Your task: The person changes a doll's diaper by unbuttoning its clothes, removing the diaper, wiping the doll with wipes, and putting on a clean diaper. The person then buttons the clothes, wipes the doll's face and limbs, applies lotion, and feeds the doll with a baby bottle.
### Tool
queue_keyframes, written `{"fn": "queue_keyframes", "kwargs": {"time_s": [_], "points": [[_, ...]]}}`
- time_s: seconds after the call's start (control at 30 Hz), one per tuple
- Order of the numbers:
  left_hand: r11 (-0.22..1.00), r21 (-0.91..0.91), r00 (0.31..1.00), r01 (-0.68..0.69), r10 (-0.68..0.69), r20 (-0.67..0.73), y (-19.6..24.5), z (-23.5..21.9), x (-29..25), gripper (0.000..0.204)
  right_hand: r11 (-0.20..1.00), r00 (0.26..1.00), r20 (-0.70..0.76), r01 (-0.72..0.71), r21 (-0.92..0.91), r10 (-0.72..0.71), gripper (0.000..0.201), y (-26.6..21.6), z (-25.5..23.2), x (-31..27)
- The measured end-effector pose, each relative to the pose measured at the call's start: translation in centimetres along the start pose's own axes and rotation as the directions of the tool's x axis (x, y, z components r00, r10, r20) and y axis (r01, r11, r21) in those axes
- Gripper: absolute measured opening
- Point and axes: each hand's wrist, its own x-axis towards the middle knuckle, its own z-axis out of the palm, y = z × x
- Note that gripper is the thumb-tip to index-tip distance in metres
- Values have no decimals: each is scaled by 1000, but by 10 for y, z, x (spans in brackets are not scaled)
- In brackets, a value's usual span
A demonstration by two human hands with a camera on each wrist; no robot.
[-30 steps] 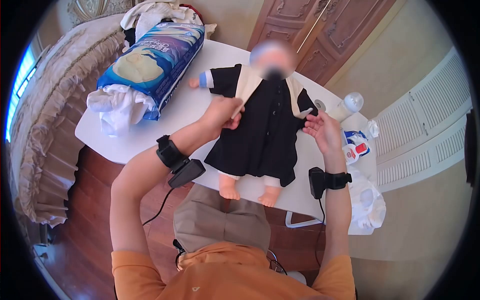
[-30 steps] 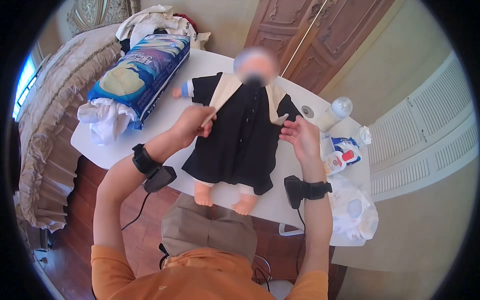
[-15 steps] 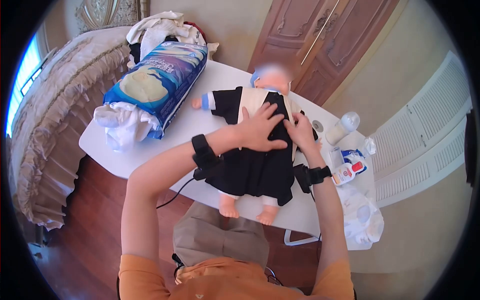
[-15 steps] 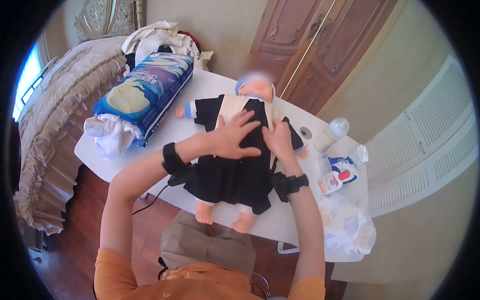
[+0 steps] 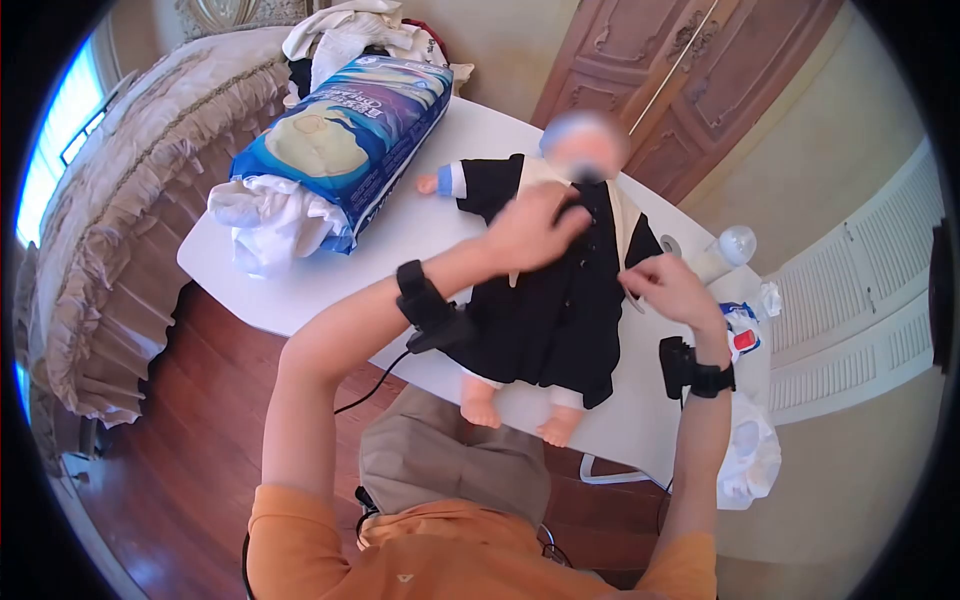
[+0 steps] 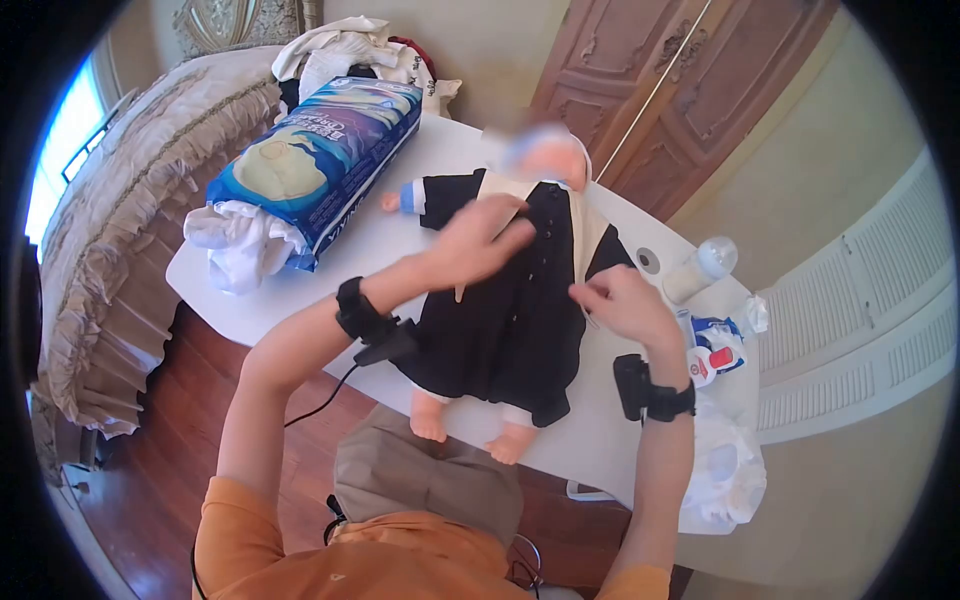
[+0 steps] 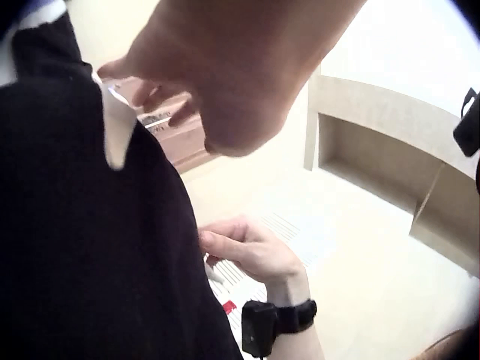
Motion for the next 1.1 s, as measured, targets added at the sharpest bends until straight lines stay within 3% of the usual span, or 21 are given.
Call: {"fn": "queue_keyframes", "kwargs": {"time_s": [0.03,0.1,0.13,0.2,0.23,0.3,0.43,0.5,0.53,0.57,0.6,0.63,0.67,0.73,0.77,0.87,0.97,1.0,1.03,1.07,1.1], "points": [[993,91,985,71,-55,-165,-16,-1,3,33,1000,1000,-1,-7,6,7,25,8,-3,3],[990,138,980,20,8,-197,-57,-14,18,29,982,926,-361,-42,183,107,25,30,0,17],[951,310,953,9,86,-289,-76,-12,19,31,979,918,-375,-56,194,127,25,47,11,28],[935,354,977,5,70,-200,-106,-13,20,37,981,747,-636,154,-121,-196,49,85,34,49],[912,403,989,75,-16,-146,-108,-14,17,43,997,880,-473,11,-74,-45,75,85,36,52],[819,511,964,260,-249,-91,-106,-11,12,47,985,857,-516,-79,-155,-13,76,92,56,61],[807,558,979,194,-198,-54,-127,-8,7,49,998,899,-436,-59,-26,42,76,102,64,67],[902,426,991,75,-21,-130,-149,-6,6,48,978,895,-440,-149,-144,71,76,95,66,56],[888,446,984,114,-39,-173,-149,-9,8,48,981,867,-495,-138,-139,52,63,90,62,47],[831,504,970,234,-162,-183,-150,-12,8,48,979,866,-494,-157,-129,74,63,98,58,42],[754,559,939,345,-283,-198,-133,-20,9,48,983,815,-549,-147,110,183,55,112,51,38],[758,531,925,378,-332,-184,-132,-29,9,48,936,759,-579,-111,335,297,47,128,41,34],[776,484,911,405,-386,-143,-130,-38,9,48,934,757,-575,-128,335,310,47,148,34,31],[809,415,903,416,-423,-82,-147,-49,11,46,730,652,-573,45,682,496,38,183,33,24],[810,388,881,440,-474,-9,-150,-55,15,46,728,645,-574,39,684,505,38,189,37,21],[834,351,895,425,-446,-25,-166,-56,21,42,874,799,-462,-155,460,385,49,165,41,17],[845,375,915,382,-402,-26,-161,-55,21,41,856,813,-377,-260,447,444,54,133,46,21],[874,373,948,313,-309,-72,-157,-53,17,39,918,806,-472,-209,338,357,54,135,55,28],[873,377,950,309,-305,-71,-155,-52,16,39,962,792,-553,-162,220,260,54,137,61,33],[856,396,941,334,-325,-92,-153,-51,16,40,940,777,-528,-277,200,341,48,141,66,36],[838,414,933,355,-343,-106,-152,-49,15,41,936,771,-531,-281,210,351,48,133,66,38]]}}
